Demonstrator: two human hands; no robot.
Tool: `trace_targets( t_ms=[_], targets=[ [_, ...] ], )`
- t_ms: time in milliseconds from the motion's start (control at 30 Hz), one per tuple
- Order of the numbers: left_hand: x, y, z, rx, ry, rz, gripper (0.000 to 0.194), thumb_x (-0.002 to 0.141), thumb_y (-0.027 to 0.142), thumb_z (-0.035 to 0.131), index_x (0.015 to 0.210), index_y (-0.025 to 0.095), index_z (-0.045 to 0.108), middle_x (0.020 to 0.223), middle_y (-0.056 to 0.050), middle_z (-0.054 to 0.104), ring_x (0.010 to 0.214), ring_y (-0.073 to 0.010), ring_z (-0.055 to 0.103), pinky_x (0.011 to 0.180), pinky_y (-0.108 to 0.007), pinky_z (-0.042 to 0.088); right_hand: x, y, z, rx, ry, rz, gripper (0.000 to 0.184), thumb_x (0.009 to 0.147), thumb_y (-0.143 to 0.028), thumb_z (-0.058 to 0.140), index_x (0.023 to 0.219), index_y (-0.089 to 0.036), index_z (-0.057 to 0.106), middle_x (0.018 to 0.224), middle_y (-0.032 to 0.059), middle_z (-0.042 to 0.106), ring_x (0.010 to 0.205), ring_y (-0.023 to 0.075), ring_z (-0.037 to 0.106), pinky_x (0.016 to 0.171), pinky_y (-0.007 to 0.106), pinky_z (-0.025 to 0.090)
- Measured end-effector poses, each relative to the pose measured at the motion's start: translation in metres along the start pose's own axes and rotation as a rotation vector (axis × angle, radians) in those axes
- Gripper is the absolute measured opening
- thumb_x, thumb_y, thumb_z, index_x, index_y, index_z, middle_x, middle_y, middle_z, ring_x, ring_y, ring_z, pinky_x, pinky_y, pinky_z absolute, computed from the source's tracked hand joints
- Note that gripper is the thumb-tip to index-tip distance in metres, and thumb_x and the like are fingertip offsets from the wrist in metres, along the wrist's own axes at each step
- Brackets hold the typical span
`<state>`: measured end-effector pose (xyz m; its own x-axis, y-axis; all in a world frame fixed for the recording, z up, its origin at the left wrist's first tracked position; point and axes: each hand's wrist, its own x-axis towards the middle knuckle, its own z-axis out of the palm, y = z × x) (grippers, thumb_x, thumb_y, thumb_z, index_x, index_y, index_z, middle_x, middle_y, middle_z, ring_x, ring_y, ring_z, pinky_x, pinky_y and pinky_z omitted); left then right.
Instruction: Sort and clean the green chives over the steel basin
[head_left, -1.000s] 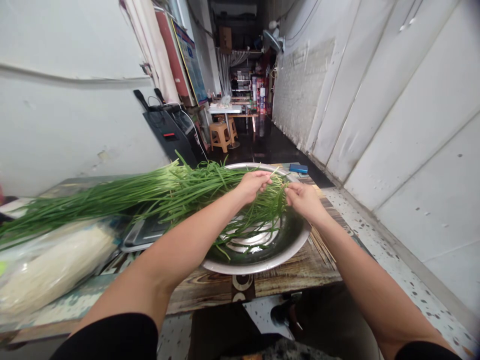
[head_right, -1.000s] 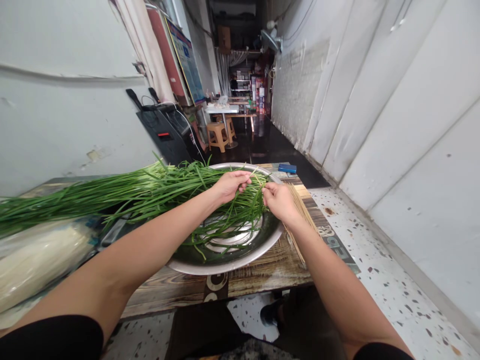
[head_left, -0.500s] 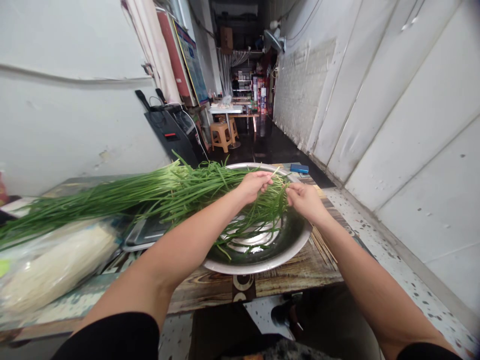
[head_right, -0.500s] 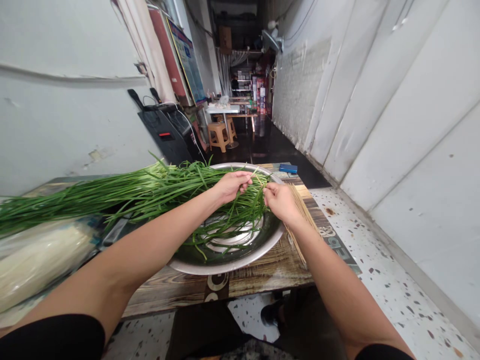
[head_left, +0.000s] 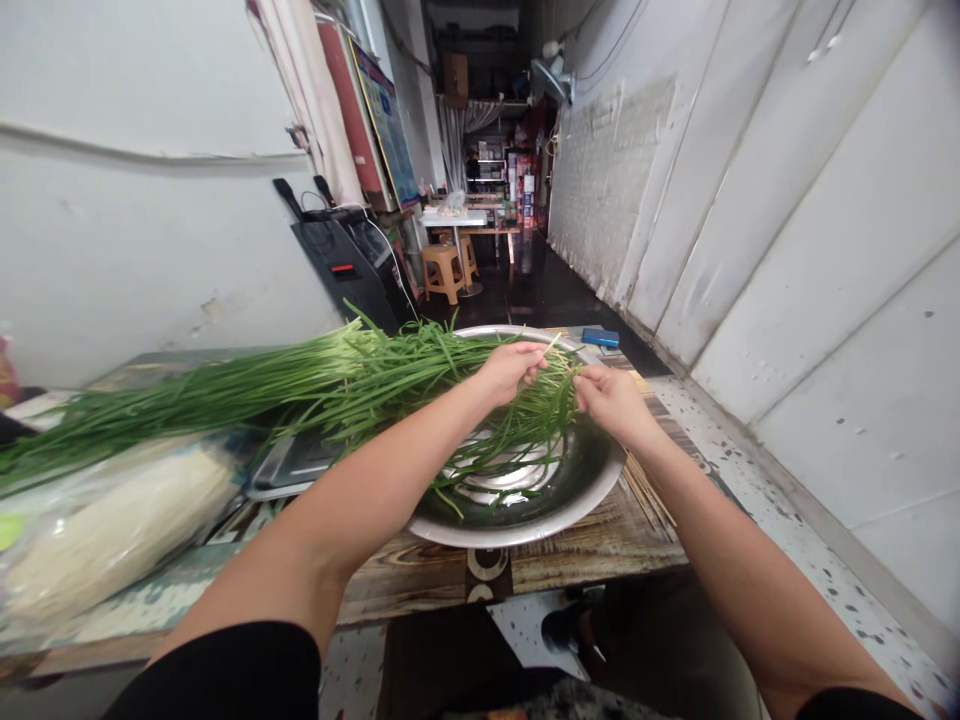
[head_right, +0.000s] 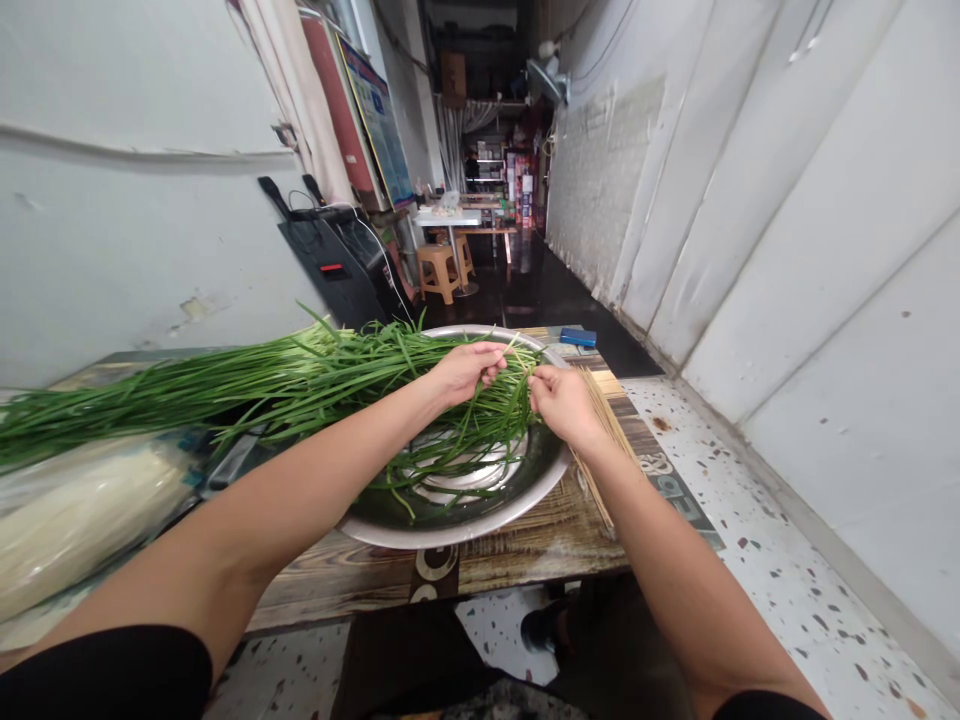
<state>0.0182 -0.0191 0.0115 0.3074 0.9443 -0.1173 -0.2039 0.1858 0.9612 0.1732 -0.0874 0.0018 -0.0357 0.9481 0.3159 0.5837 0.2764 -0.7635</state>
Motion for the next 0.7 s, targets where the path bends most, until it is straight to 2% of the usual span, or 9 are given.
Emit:
trace_targets(
  t_ms=[533,700],
  targets=[
    [0.0013,-0.0026,0.0000,0.086,0.006,0.059,0.014,0.077,0.004,0.054,0.085,0.009,0.065,0.058,0.000,0.056,0.042,-0.0022,0.037,0.041,-0.016,0.024,0.0000,0.0029,0.0007,0.008,0.014,-0.016,0.031,0.079,-0.024,0.045,0.049,-0.019,0.046,0.044,-0.0041,0.048,0.042,0.0087,0.039,0.049,0.022,0.030],
    [0.0000,-0.0087,0.0011,0.254,-0.009,0.141,0.017,0.076,0.009,0.056,0.089,0.010,0.067,0.060,0.000,0.059,0.043,-0.0034,0.038,0.043,-0.018,0.027,-0.0013,0.0034,0.0010,0.012,0.020,-0.007,0.030,0.080,-0.023,0.044,0.050,-0.018,0.045,0.045,-0.0041,0.048,0.043,0.0085,0.040,0.050,0.022,0.032]
  ],
)
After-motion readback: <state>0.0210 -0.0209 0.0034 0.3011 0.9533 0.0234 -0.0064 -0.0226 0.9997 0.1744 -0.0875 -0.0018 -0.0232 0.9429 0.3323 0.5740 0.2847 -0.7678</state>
